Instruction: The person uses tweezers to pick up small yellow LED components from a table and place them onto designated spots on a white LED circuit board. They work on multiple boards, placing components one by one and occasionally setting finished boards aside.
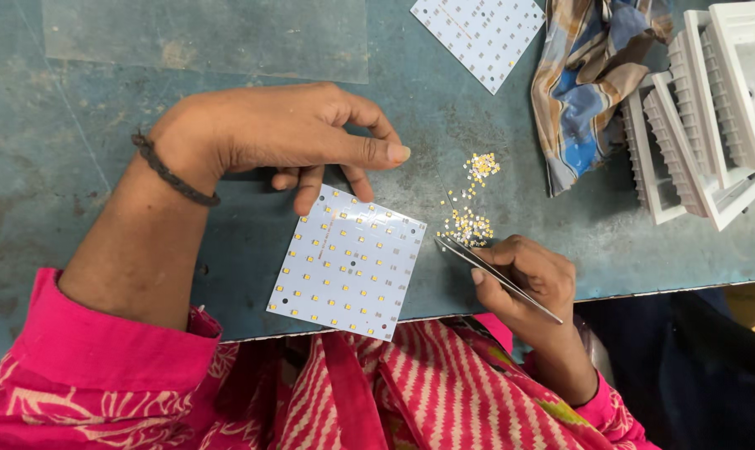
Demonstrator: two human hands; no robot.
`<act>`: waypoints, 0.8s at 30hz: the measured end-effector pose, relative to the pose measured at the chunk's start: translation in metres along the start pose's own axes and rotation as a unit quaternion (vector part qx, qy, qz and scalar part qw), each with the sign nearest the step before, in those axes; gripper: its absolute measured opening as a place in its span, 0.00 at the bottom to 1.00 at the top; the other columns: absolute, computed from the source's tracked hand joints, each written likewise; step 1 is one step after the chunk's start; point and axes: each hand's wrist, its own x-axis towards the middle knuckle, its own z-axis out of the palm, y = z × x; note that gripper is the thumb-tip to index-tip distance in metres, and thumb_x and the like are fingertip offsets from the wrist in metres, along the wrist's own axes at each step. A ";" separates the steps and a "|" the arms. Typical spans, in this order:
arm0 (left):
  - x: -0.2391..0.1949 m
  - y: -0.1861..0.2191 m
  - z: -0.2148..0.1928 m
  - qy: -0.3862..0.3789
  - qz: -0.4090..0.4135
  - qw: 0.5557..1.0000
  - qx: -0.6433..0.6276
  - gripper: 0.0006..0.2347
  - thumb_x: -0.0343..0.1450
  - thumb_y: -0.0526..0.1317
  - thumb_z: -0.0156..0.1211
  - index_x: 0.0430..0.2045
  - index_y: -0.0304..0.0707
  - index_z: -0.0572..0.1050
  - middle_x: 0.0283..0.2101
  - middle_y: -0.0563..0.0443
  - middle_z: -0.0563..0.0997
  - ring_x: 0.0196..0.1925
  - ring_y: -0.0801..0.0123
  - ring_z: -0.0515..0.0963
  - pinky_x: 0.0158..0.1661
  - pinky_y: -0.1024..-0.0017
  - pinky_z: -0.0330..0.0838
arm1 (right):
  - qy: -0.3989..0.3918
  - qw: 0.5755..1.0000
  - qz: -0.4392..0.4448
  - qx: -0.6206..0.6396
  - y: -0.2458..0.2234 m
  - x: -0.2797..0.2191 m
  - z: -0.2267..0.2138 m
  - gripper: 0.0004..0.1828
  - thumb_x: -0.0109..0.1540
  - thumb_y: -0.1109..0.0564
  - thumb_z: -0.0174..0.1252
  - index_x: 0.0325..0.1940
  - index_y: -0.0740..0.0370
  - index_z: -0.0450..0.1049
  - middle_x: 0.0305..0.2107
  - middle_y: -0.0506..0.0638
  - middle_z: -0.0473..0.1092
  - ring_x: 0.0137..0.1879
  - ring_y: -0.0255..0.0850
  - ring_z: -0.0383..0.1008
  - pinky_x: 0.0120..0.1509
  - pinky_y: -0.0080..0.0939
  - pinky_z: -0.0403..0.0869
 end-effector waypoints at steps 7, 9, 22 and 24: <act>0.000 -0.001 0.000 0.002 0.002 1.000 0.002 0.28 0.63 0.62 0.56 0.52 0.45 0.76 0.35 0.47 0.90 0.12 0.74 0.80 0.11 0.80 0.62 | -0.015 1.000 -0.023 -0.006 -0.002 0.004 -0.001 0.09 0.56 0.62 0.68 0.36 0.69 0.78 0.28 0.51 0.75 0.29 0.34 0.74 0.34 0.32 0.69; 0.000 -0.001 0.000 0.002 0.000 1.000 0.001 0.29 0.63 0.62 0.56 0.53 0.46 0.76 0.35 0.47 0.90 0.12 0.74 0.80 0.11 0.80 0.62 | -0.022 0.999 -0.033 -0.008 -0.002 0.004 -0.002 0.08 0.56 0.63 0.67 0.37 0.70 0.77 0.29 0.52 0.76 0.30 0.35 0.74 0.34 0.33 0.69; -0.004 0.001 0.001 0.005 0.014 1.000 -0.008 0.28 0.62 0.62 0.56 0.47 0.39 0.77 0.38 0.40 0.89 0.11 0.73 0.78 0.10 0.80 0.61 | -0.181 0.971 -0.124 0.091 -0.008 0.029 0.005 0.08 0.56 0.62 0.67 0.37 0.67 0.77 0.31 0.52 0.78 0.34 0.39 0.80 0.37 0.36 0.75; -0.005 0.002 0.002 0.008 0.016 1.000 -0.003 0.28 0.63 0.62 0.56 0.47 0.40 0.77 0.38 0.40 0.89 0.11 0.73 0.78 0.10 0.80 0.62 | -0.178 0.973 -0.122 0.087 -0.009 0.031 0.007 0.08 0.56 0.61 0.68 0.37 0.67 0.78 0.30 0.52 0.78 0.33 0.39 0.79 0.36 0.36 0.75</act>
